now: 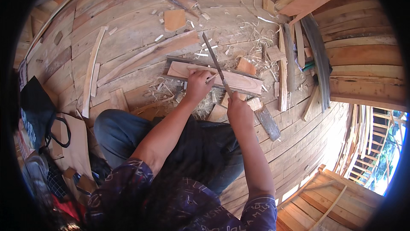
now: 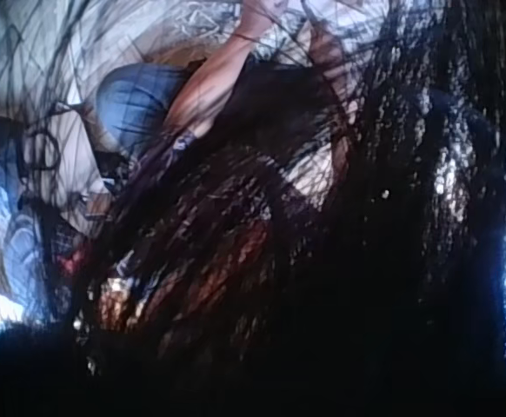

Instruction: The person shaves a piece of wood using a blade, holding the wood by hand on a floor and repeatedly scraping the surface to thin it.

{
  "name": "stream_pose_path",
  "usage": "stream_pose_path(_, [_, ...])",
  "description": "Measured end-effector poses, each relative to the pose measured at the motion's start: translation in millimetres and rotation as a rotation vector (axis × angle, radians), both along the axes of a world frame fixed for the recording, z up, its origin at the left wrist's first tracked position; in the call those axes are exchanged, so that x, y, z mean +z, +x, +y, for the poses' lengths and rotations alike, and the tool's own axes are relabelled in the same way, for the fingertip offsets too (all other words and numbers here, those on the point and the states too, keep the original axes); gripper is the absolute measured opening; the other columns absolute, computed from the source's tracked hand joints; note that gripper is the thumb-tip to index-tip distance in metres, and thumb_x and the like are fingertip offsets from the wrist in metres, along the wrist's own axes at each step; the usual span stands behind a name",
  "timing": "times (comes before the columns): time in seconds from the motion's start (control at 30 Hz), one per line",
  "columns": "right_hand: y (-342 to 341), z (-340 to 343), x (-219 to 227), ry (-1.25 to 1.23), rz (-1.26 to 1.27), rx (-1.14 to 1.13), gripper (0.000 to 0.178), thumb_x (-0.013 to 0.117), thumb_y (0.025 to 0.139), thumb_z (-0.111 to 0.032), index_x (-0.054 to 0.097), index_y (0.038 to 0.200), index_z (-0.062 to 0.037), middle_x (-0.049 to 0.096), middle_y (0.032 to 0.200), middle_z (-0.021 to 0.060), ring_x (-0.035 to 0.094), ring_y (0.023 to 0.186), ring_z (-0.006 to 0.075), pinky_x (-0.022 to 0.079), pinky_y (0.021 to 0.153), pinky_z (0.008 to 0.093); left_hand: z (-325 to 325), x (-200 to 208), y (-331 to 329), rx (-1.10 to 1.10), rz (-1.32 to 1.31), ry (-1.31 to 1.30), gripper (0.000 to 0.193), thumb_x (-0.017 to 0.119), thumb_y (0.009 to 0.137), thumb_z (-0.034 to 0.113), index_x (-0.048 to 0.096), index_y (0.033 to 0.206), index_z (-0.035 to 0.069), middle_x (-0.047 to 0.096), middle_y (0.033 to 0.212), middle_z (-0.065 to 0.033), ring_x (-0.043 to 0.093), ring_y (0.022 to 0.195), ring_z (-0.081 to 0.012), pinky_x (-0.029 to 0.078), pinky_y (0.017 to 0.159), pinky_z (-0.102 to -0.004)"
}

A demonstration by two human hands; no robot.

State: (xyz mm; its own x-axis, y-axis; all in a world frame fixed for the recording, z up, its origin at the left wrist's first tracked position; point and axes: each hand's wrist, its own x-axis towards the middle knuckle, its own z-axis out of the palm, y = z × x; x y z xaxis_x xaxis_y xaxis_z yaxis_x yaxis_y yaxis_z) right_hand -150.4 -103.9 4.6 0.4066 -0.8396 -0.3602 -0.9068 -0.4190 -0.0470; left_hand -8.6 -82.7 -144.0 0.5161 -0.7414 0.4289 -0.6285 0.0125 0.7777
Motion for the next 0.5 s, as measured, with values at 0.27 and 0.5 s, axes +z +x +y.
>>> stream_pose_path(0.27, [-15.4,-11.5,-5.4,-0.004,-0.050,0.063,0.023,0.052,0.097,-0.026,0.051,0.101,-0.0034,0.066,0.075,0.0258,0.065,0.075,0.0461,0.053,0.066,0.0556,-2.7,0.5,-2.9,-0.003,0.040,0.002,0.018,0.076,0.074,0.013,0.059,0.078,0.009,0.063,0.071,-0.0046,0.062,0.073,-0.0258,0.040,0.078,-0.0394])
stream_pose_path(0.5, [-6.8,-4.8,1.9,-0.013,0.017,0.068,0.023,0.051,0.098,-0.025,0.051,0.103,-0.0024,0.066,0.074,0.0257,0.066,0.075,0.0452,0.053,0.065,0.0562,-1.4,1.3,-3.0,-0.003,0.063,0.015,0.019,0.077,0.074,0.013,0.059,0.078,0.009,0.065,0.075,-0.0061,0.063,0.075,-0.0269,0.041,0.080,-0.0400])
